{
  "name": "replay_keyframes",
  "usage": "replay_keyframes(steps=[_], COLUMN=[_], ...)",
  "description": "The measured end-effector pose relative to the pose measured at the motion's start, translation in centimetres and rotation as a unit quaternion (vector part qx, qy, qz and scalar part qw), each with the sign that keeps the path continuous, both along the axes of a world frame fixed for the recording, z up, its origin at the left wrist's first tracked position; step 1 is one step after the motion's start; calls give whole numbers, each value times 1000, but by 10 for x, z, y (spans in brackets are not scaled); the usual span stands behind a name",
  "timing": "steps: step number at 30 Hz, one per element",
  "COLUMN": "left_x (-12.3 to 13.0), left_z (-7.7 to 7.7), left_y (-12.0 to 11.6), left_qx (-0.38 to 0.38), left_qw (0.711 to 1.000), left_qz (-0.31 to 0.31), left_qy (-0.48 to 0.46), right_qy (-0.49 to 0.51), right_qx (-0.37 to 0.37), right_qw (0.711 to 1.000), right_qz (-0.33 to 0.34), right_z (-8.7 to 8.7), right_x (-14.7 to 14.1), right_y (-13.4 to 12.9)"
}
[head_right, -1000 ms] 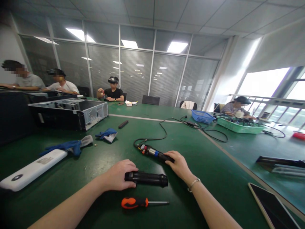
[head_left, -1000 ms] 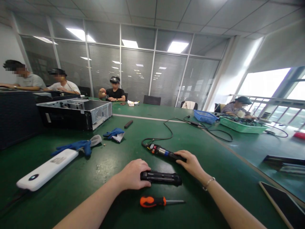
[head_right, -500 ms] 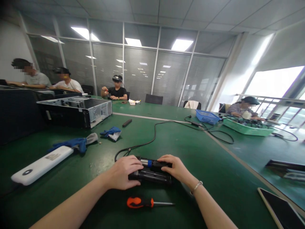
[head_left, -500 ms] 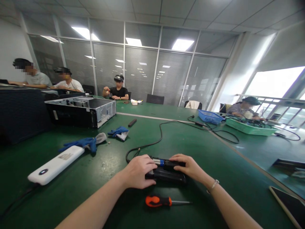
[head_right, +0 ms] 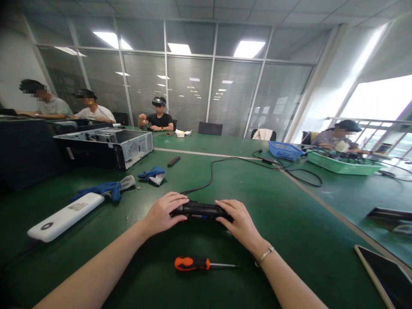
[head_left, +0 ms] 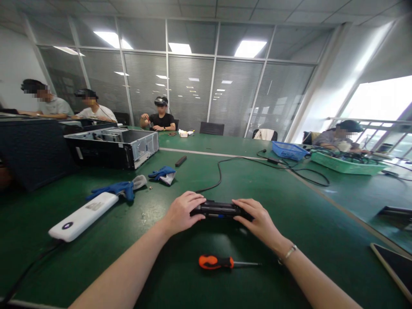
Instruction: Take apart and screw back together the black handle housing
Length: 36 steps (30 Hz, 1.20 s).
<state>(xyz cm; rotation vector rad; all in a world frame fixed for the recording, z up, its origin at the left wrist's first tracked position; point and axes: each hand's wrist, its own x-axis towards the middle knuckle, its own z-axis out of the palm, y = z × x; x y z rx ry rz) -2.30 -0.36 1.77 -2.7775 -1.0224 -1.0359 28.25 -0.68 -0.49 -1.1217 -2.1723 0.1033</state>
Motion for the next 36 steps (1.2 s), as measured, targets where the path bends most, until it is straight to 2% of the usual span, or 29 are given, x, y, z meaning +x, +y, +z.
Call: replay_keyframes(steps=[5,14,21,29,36], left_x=[-1,-14,-16,-17,-13], left_z=[-1,13,7,3,2], left_y=[1,6,11,13,11], left_qx=[-70,-188,-230,-255,-268], left_qw=[998,982,973,966,962], left_qz=[5,1,6,-8,5], left_qy=[-1,-3,-7,-36,-45], right_qy=[-32,-9,-7,6,-7], right_qx=[2,-52,-78,-123,-117], right_qw=[999,999,997,992,993], right_qz=[-9,-10,-12,4,6], right_z=[-2,-1,-2,6,4], right_x=[0,1,3,1,5], right_y=[2,0,1,-1,3])
